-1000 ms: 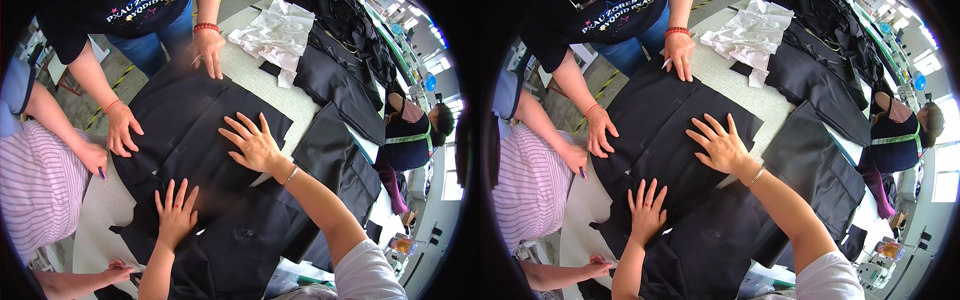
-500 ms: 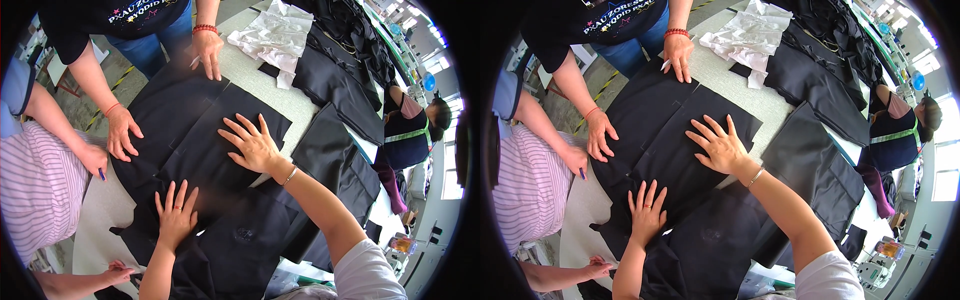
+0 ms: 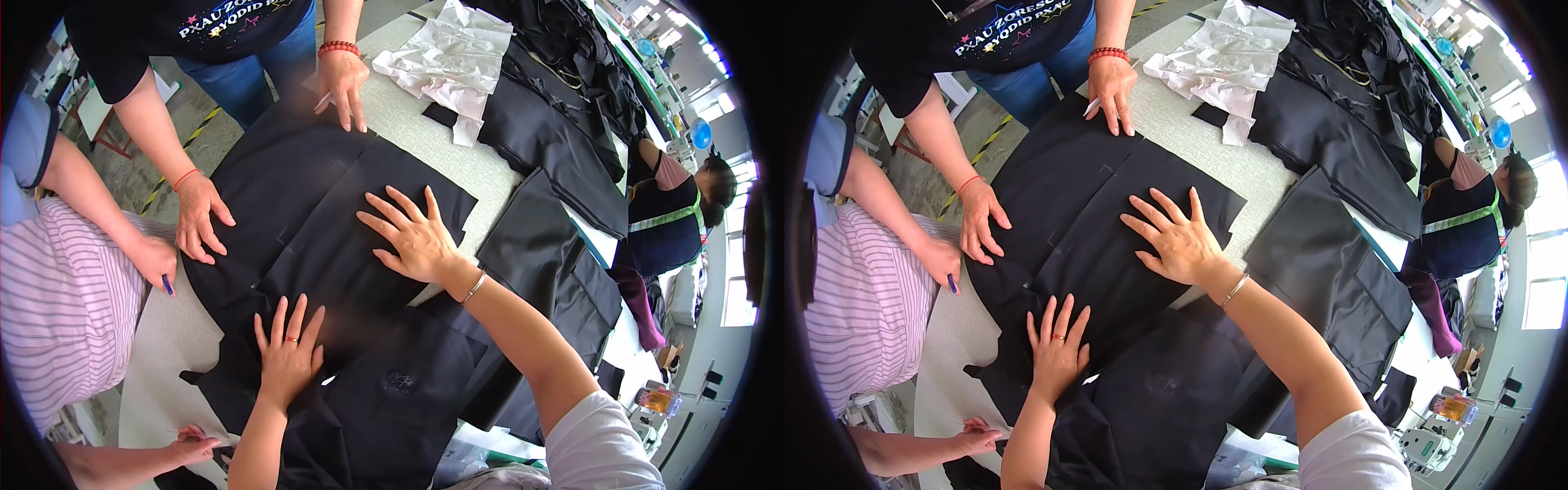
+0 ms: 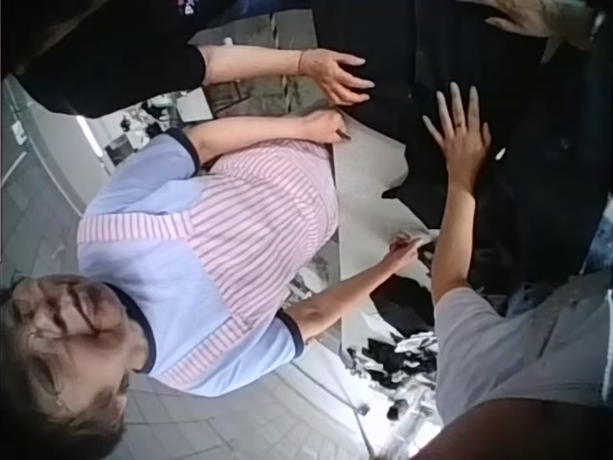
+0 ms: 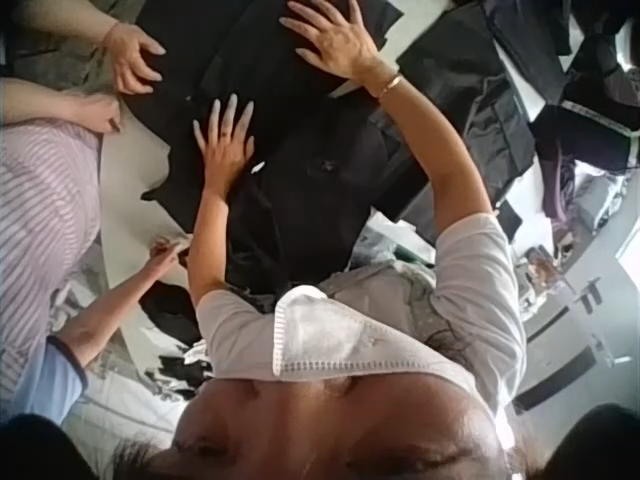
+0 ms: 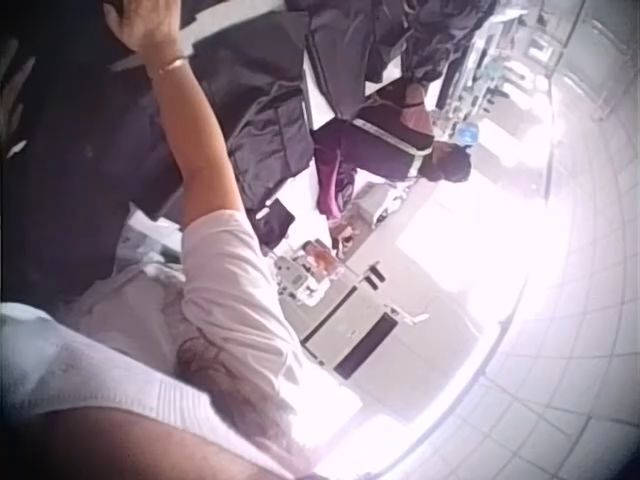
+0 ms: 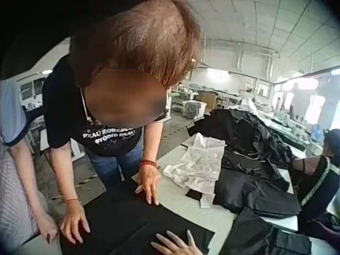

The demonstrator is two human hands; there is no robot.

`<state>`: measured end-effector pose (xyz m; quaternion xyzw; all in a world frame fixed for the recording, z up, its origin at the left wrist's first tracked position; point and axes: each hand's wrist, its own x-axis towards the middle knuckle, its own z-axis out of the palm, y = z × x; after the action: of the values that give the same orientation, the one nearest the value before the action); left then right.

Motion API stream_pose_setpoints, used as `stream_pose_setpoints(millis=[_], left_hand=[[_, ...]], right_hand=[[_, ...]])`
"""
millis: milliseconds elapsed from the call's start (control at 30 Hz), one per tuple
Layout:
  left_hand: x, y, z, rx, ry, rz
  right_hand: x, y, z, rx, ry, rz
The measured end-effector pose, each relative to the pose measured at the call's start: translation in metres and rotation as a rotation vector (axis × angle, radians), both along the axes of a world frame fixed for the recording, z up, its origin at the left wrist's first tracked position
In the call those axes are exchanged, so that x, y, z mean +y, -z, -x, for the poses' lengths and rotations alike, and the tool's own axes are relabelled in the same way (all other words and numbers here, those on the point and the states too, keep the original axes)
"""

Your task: Organizing black fabric pieces and using an industrial sewing machine to sew a zipper onto mesh fabric.

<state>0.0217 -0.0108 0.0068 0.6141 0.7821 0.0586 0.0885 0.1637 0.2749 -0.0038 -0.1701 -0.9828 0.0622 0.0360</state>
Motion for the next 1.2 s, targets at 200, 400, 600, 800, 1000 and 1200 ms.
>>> stream_pose_setpoints(millis=[200, 400, 600, 800, 1000, 1200], left_hand=[[-0.001, 0.000, -0.001, -0.003, -0.001, -0.003], [-0.005, 0.000, -0.005, -0.011, -0.009, -0.003], [0.002, 0.011, -0.002, -0.027, 0.004, -0.018], [0.003, 0.000, 0.000, -0.007, -0.012, -0.056], [0.008, -0.008, 0.003, -0.083, -0.062, -0.059], [0.065, -0.012, 0.016, 0.031, -0.124, -0.054]], right_hand=[[0.000, -0.001, 0.000, -0.008, -0.005, 0.008], [-0.004, 0.000, -0.002, -0.015, 0.002, 0.006], [0.001, 0.006, -0.002, -0.029, 0.034, 0.023], [0.001, -0.002, 0.003, -0.026, 0.017, 0.014], [-0.002, 0.001, 0.001, -0.023, 0.009, 0.009], [-0.004, -0.002, -0.001, -0.020, 0.009, 0.014]])
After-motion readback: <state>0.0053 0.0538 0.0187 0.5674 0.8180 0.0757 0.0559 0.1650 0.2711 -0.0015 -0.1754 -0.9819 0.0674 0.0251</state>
